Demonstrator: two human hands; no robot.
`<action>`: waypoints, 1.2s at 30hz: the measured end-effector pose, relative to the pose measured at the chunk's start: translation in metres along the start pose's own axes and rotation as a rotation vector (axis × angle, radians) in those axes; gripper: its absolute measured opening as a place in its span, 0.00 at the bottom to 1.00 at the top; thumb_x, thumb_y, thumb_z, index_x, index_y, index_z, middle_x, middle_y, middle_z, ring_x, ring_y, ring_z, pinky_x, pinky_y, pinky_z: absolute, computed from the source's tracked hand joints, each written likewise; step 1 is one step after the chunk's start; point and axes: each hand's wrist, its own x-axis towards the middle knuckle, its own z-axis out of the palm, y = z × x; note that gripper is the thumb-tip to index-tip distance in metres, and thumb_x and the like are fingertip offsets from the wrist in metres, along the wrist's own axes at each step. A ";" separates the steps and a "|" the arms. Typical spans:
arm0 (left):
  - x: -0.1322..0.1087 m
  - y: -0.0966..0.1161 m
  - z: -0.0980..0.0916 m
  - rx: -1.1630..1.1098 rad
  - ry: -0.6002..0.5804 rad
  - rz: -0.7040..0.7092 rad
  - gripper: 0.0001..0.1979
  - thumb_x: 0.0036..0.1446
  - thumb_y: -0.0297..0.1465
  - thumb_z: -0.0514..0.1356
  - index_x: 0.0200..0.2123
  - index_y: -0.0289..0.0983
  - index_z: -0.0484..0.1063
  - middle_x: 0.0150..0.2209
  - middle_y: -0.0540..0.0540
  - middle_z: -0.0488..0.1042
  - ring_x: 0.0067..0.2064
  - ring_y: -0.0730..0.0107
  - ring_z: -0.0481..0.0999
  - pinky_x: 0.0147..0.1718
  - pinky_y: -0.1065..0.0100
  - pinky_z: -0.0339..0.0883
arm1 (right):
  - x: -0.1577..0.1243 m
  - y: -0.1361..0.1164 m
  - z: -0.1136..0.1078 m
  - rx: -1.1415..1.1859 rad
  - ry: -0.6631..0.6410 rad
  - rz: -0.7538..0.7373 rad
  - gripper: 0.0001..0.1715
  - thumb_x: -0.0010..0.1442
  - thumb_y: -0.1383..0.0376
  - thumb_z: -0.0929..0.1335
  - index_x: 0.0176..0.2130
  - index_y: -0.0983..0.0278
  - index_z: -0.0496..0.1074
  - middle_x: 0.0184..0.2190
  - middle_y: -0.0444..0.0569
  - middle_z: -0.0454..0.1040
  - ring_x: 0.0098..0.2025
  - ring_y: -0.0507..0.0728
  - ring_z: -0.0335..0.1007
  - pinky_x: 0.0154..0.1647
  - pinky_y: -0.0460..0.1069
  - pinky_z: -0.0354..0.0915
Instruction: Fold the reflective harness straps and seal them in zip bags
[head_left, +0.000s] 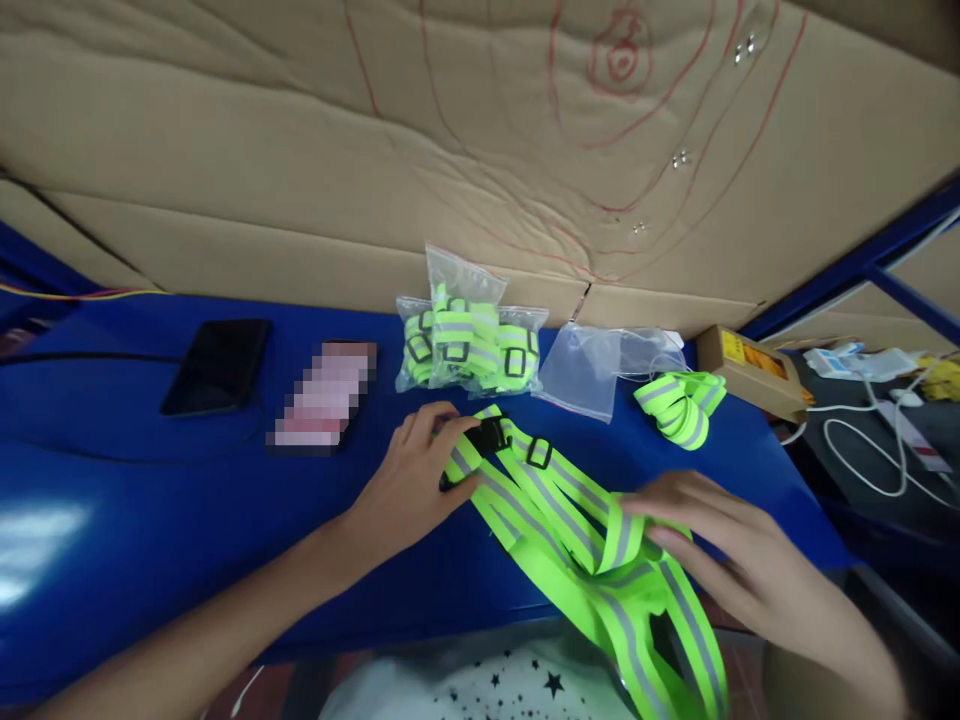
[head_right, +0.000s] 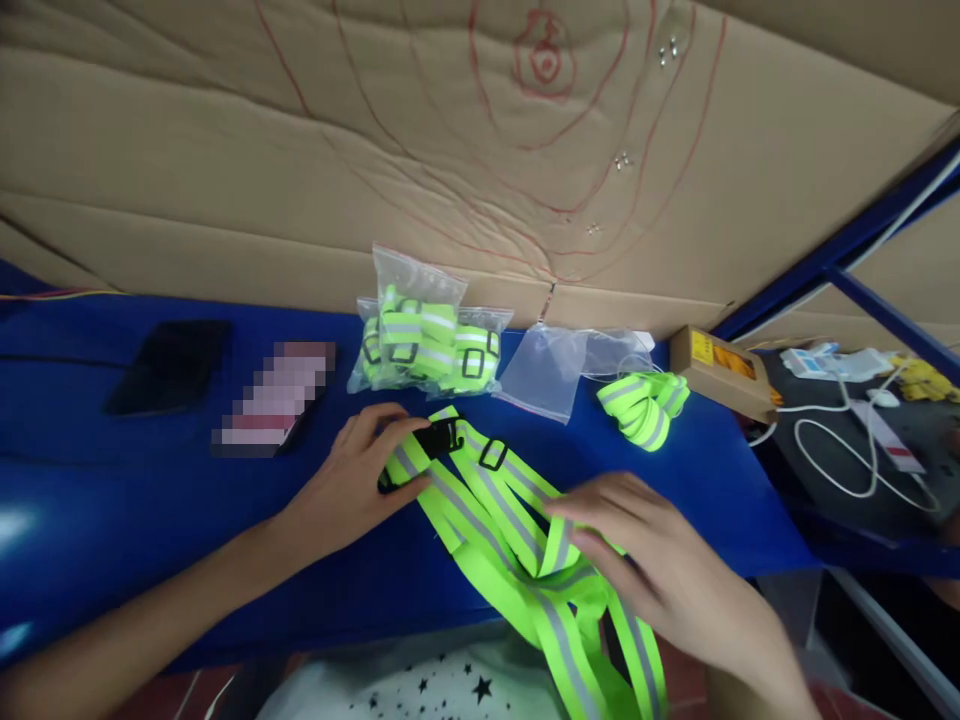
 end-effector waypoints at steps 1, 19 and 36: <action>0.002 -0.002 -0.001 -0.028 -0.004 -0.017 0.22 0.61 0.35 0.63 0.58 0.38 0.69 0.56 0.36 0.69 0.58 0.46 0.70 0.57 0.46 0.65 | 0.027 0.000 0.005 -0.021 -0.035 -0.045 0.23 0.70 0.65 0.64 0.62 0.53 0.70 0.51 0.50 0.79 0.51 0.60 0.77 0.51 0.55 0.76; 0.016 0.002 -0.028 -1.514 -0.273 -0.707 0.24 0.62 0.51 0.61 0.48 0.38 0.79 0.45 0.43 0.81 0.45 0.61 0.81 0.43 0.67 0.74 | 0.136 -0.018 0.043 0.022 -0.103 -0.188 0.19 0.70 0.56 0.66 0.55 0.61 0.73 0.51 0.52 0.79 0.52 0.62 0.76 0.54 0.57 0.67; 0.002 -0.001 -0.024 -0.009 0.253 0.317 0.23 0.61 0.31 0.66 0.59 0.46 0.69 0.65 0.37 0.62 0.66 0.45 0.66 0.61 0.44 0.67 | 0.160 0.009 0.043 0.739 -0.269 0.036 0.32 0.59 0.56 0.76 0.59 0.60 0.68 0.59 0.50 0.72 0.61 0.59 0.69 0.65 0.58 0.63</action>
